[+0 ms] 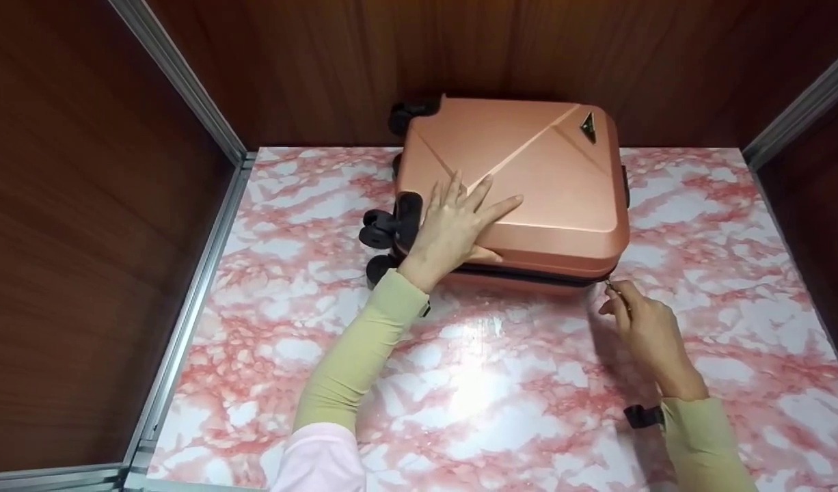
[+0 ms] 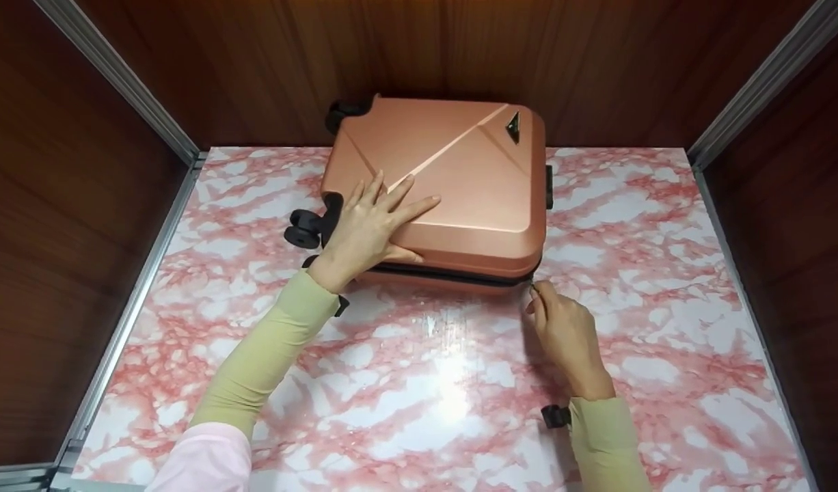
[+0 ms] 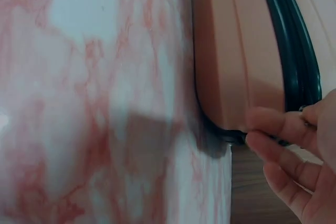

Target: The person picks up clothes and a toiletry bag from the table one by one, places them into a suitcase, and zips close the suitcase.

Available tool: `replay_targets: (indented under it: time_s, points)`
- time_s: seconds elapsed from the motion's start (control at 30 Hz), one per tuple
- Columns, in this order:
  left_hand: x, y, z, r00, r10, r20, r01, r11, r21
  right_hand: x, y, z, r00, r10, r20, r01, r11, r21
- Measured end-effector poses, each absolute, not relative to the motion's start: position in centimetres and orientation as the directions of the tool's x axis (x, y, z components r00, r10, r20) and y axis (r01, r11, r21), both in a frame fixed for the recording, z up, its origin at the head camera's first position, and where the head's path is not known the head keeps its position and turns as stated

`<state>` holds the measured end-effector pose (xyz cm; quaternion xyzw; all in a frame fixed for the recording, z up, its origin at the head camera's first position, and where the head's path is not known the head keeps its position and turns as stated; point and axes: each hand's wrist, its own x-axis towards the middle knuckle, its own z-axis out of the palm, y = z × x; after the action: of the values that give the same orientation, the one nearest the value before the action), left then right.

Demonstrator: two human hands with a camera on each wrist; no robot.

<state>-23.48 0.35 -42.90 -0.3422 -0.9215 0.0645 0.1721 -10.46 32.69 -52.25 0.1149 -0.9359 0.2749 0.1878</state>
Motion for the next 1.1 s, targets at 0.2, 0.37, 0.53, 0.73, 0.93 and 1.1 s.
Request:
replay_targets:
  time_s: [0.2,0.37,0.53,0.73,0.93,1.1]
  points:
    - [-23.3,-0.2,-43.1,-0.69,0.665,0.286,0.614,0.747,-0.254,-9.9,32.9,-52.1,-0.929,-0.145,0.341,-0.316,0.79,-0.526]
    - [-23.2,-0.3,-43.3,-0.702,0.649,0.293,0.615,0.76,-0.21,-10.9,32.3,-52.3,-0.965,-0.058,0.254,-0.22,0.706,-0.673]
    - [-22.9,0.2,-43.7,-0.718,0.621,0.314,0.594,0.782,-0.187,-12.5,31.9,-52.0,-0.978,0.008,0.208,-0.148,0.679,-0.72]
    - [-22.7,1.7,-43.9,-0.754,0.555,0.351,0.52,0.831,-0.198,-15.2,33.1,-51.1,-0.991,0.011,0.137,-0.083,0.745,-0.662]
    - [-22.5,3.5,-43.9,-0.809,0.488,0.327,0.435,0.872,-0.226,-17.1,34.6,-51.0,-0.963,-0.056,0.264,-0.198,0.813,-0.548]
    - [-22.5,4.4,-44.0,-0.829,0.453,0.328,0.389,0.888,-0.244,-17.4,34.9,-51.0,-0.921,-0.07,0.383,-0.253,0.855,-0.452]
